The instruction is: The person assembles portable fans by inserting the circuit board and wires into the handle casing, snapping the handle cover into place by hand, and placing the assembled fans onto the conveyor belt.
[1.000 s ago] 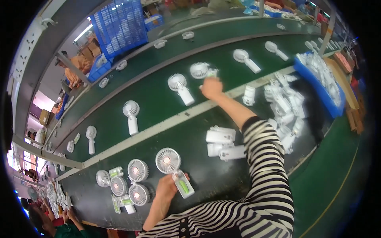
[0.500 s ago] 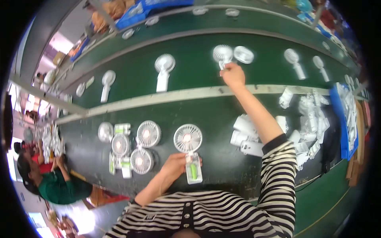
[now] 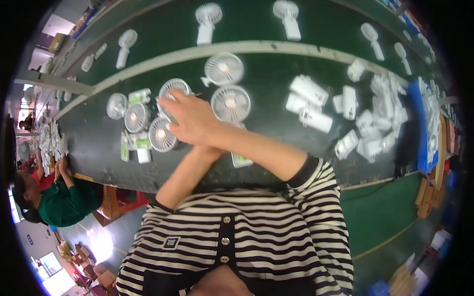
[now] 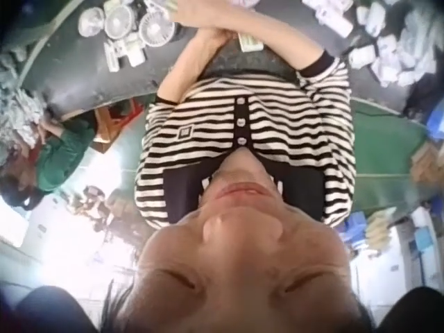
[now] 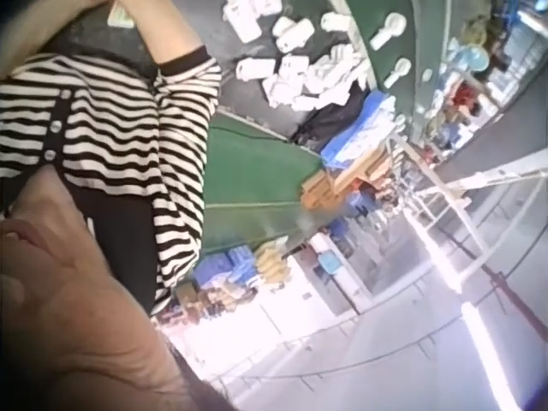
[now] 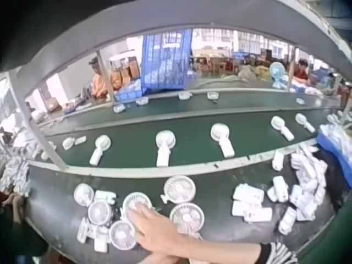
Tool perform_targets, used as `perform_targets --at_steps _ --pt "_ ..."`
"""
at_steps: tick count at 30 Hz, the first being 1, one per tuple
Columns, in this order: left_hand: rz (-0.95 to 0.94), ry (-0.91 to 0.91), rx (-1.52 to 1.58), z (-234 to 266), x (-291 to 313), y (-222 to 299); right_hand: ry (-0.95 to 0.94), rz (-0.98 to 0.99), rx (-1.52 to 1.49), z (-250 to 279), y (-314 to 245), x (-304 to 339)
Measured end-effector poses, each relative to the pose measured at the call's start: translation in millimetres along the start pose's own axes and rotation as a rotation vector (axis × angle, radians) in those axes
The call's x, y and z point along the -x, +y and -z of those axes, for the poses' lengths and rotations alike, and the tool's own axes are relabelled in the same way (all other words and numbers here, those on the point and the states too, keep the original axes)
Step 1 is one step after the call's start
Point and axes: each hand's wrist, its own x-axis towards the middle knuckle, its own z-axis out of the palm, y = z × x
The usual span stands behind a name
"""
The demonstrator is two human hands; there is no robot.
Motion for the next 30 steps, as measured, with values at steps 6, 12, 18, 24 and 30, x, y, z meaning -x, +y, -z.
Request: perform_targets --at_steps 6,12,18,24,30 --pt "0.180 0.165 -0.196 -19 -2 25 0.247 0.026 0.405 56 36 73" --pt "0.210 0.158 -0.196 -21 -3 23 -0.090 -0.017 0.470 52 42 144" --pt "0.230 0.174 -0.187 -25 -6 23 -0.128 -0.021 0.484 47 45 146" --pt "0.216 0.211 -0.206 -32 -5 25 -0.121 -0.017 0.541 50 42 139" --pt "0.149 0.300 -0.319 -33 -7 16 -0.131 -0.139 0.713 42 24 124"
